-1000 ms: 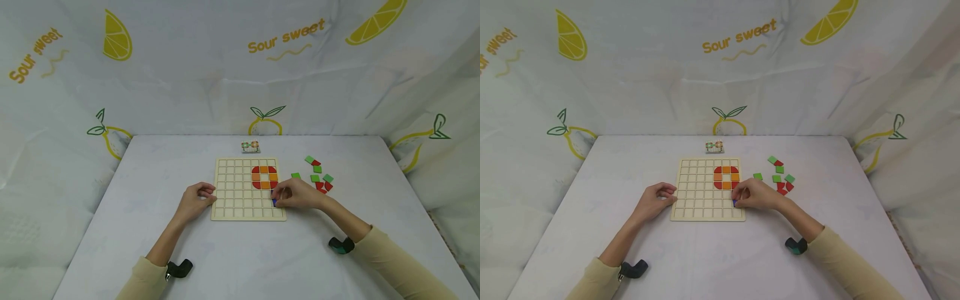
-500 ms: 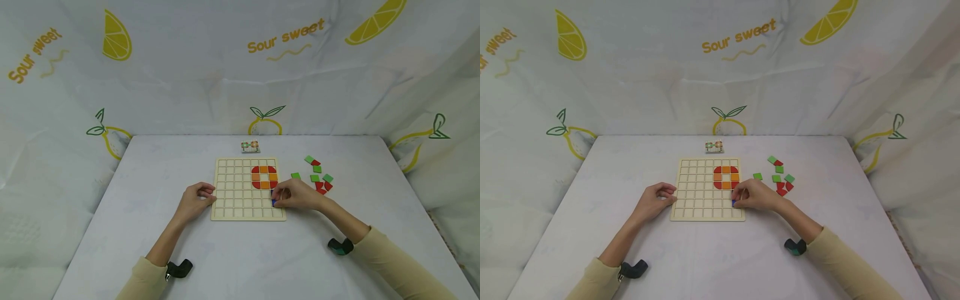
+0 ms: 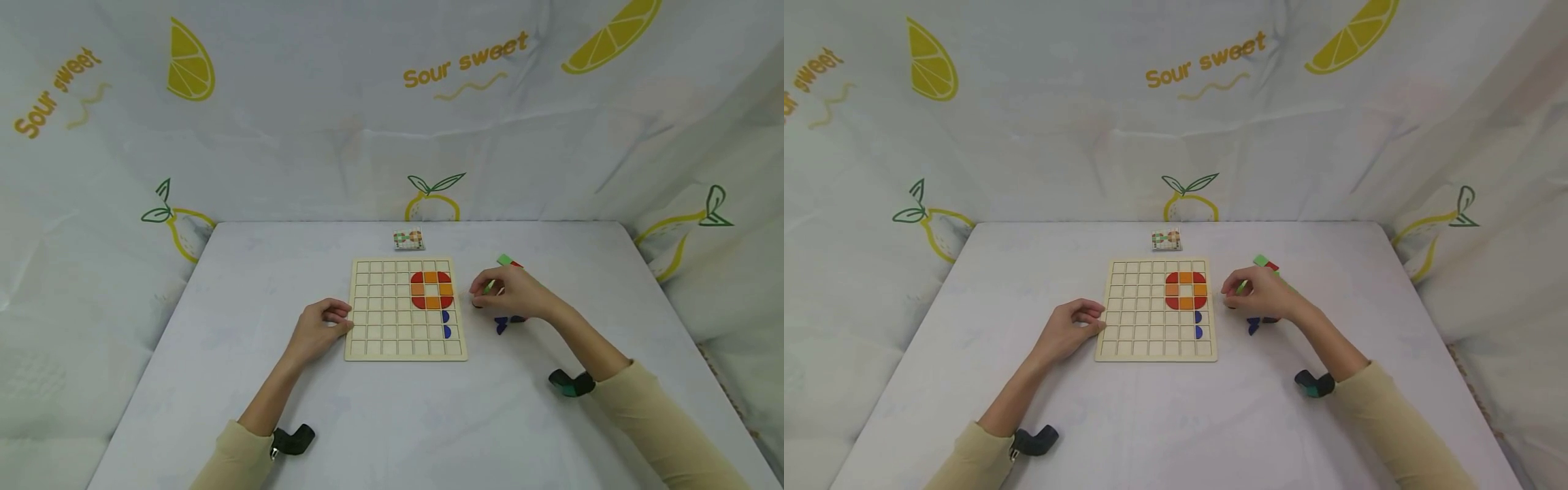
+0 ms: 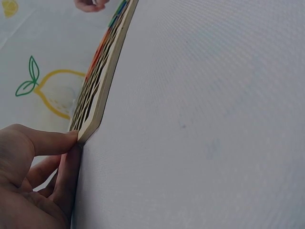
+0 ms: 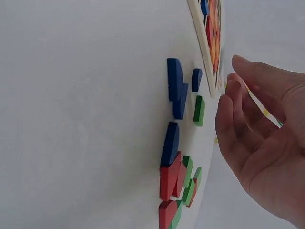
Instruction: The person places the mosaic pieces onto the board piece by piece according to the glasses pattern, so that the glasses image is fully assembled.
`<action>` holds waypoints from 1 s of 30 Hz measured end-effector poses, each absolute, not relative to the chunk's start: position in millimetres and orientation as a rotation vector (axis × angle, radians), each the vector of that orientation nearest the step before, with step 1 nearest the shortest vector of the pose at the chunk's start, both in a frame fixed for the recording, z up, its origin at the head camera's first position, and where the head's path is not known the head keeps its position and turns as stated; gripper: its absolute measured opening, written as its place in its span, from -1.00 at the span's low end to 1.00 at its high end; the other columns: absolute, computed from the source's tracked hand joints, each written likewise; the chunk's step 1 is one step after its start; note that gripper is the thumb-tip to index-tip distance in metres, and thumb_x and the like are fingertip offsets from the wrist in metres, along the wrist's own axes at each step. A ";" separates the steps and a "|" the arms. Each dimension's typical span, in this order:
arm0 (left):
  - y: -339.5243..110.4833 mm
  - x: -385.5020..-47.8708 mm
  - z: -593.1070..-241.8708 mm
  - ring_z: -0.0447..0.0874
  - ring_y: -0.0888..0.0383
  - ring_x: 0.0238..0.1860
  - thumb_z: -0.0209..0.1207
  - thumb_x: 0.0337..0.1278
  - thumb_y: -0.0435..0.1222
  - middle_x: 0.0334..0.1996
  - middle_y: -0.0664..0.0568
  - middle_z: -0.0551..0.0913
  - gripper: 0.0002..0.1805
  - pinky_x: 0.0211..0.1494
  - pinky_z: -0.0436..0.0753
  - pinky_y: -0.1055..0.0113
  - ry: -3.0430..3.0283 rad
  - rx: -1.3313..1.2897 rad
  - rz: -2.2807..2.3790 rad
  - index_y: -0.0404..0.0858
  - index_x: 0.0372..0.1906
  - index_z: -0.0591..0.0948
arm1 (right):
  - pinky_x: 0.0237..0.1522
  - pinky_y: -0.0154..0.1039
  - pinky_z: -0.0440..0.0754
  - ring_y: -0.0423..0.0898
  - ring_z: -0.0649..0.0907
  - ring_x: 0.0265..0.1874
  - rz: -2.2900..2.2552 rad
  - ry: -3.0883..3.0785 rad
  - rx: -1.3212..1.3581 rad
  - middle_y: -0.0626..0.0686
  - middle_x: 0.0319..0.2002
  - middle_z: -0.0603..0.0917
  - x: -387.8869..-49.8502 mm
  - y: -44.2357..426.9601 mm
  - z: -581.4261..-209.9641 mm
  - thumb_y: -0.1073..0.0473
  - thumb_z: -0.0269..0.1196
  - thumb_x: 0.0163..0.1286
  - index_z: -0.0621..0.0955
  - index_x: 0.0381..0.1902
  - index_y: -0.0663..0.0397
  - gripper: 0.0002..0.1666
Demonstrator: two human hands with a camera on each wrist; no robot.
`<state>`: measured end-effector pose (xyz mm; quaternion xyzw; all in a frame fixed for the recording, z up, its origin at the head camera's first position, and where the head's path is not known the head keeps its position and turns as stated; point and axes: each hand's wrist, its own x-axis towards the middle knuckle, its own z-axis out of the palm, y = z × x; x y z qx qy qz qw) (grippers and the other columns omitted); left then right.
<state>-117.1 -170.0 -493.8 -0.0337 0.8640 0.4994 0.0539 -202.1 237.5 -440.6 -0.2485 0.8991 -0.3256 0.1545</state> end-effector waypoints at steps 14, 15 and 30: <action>-169.6 -117.5 -492.6 0.75 0.14 -0.12 0.45 0.27 -0.39 -0.08 -0.12 0.78 -0.70 -0.01 0.61 0.39 2.631 -0.098 1.520 -0.28 0.08 0.75 | -0.30 -0.39 0.64 -0.14 0.63 -0.33 -0.885 2.553 -0.665 0.10 -0.10 0.81 -206.0 245.1 -460.6 0.17 0.54 0.37 0.78 -0.02 0.12 -0.72; -169.4 -117.7 -492.7 0.74 0.14 -0.12 0.45 0.27 -0.39 -0.08 -0.13 0.78 -0.70 -0.01 0.61 0.39 2.629 -0.096 1.524 -0.28 0.08 0.75 | -0.31 -0.39 0.63 -0.14 0.62 -0.33 -0.883 2.556 -0.661 0.09 -0.11 0.81 -206.6 245.4 -461.2 0.17 0.55 0.36 0.78 -0.03 0.12 -0.72; -169.4 -117.0 -493.8 0.74 0.17 -0.13 0.45 0.28 -0.38 -0.07 -0.13 0.79 -0.70 -0.03 0.61 0.41 2.630 -0.098 1.523 -0.28 0.08 0.75 | -0.33 -0.39 0.59 -0.20 0.60 -0.39 -0.909 2.570 -0.742 0.02 -0.25 0.82 -209.6 252.1 -467.4 0.18 0.57 0.34 0.84 -0.14 0.10 -0.82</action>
